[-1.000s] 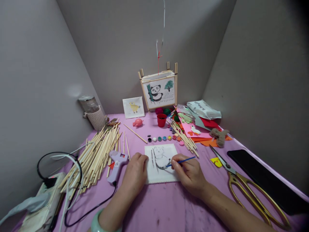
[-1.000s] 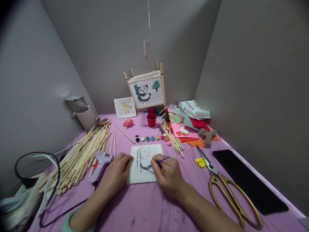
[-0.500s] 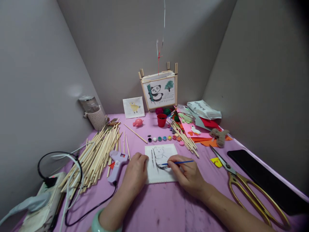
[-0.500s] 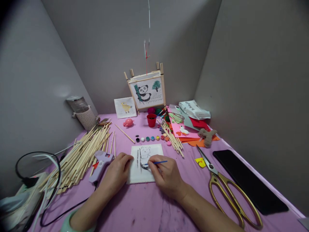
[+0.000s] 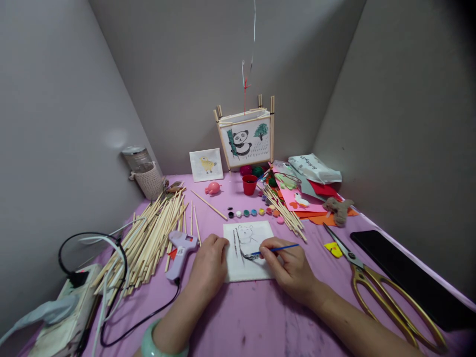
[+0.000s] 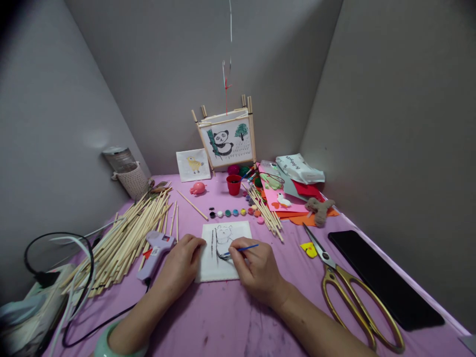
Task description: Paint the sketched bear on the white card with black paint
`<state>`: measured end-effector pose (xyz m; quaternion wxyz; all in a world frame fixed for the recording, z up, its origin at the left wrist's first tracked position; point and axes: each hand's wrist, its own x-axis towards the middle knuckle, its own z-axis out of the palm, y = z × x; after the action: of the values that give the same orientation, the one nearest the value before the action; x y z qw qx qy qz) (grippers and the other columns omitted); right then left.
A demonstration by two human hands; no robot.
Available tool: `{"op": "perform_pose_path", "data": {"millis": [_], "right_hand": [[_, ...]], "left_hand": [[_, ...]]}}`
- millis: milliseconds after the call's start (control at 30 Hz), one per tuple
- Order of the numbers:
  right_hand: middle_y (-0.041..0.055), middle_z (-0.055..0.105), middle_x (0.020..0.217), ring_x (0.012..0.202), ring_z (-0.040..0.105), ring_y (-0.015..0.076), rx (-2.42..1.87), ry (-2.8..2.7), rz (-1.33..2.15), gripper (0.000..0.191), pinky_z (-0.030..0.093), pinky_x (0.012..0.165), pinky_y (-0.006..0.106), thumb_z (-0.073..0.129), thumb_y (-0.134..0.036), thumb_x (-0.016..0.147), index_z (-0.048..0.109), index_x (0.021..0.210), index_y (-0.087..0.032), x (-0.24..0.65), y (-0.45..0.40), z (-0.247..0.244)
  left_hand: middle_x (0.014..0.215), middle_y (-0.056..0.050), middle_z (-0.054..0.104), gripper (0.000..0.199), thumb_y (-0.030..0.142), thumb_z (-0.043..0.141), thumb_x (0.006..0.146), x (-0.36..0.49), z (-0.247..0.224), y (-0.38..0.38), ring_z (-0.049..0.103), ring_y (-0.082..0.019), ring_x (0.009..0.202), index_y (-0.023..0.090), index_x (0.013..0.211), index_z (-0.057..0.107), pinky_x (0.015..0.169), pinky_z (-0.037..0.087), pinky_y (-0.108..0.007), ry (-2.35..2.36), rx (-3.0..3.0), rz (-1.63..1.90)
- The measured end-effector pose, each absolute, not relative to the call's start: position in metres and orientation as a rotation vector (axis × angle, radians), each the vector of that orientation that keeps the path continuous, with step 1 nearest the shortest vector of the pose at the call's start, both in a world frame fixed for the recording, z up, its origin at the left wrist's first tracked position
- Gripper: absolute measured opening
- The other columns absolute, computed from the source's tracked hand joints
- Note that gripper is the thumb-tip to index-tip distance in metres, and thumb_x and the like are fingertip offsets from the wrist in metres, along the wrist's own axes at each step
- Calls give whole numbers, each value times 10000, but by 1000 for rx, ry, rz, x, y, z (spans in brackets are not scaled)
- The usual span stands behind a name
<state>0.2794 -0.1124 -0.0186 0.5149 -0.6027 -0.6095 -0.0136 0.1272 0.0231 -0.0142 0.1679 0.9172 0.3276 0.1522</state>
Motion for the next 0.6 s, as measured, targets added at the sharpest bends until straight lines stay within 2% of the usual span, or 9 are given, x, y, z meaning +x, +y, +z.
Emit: {"op": "perform_pose_path", "data": {"millis": [600], "right_hand": [[7,595,678,601,558,126,-1480,-1438,-44,157,410,590,250,480,-157,897,562,766,-183,283,-114,-19]], "left_hand": [[947,-63,597,247,91,435,881,127,-15,24,567,-184,912,163,971,653,821,437,-297,915,2614,445]]}}
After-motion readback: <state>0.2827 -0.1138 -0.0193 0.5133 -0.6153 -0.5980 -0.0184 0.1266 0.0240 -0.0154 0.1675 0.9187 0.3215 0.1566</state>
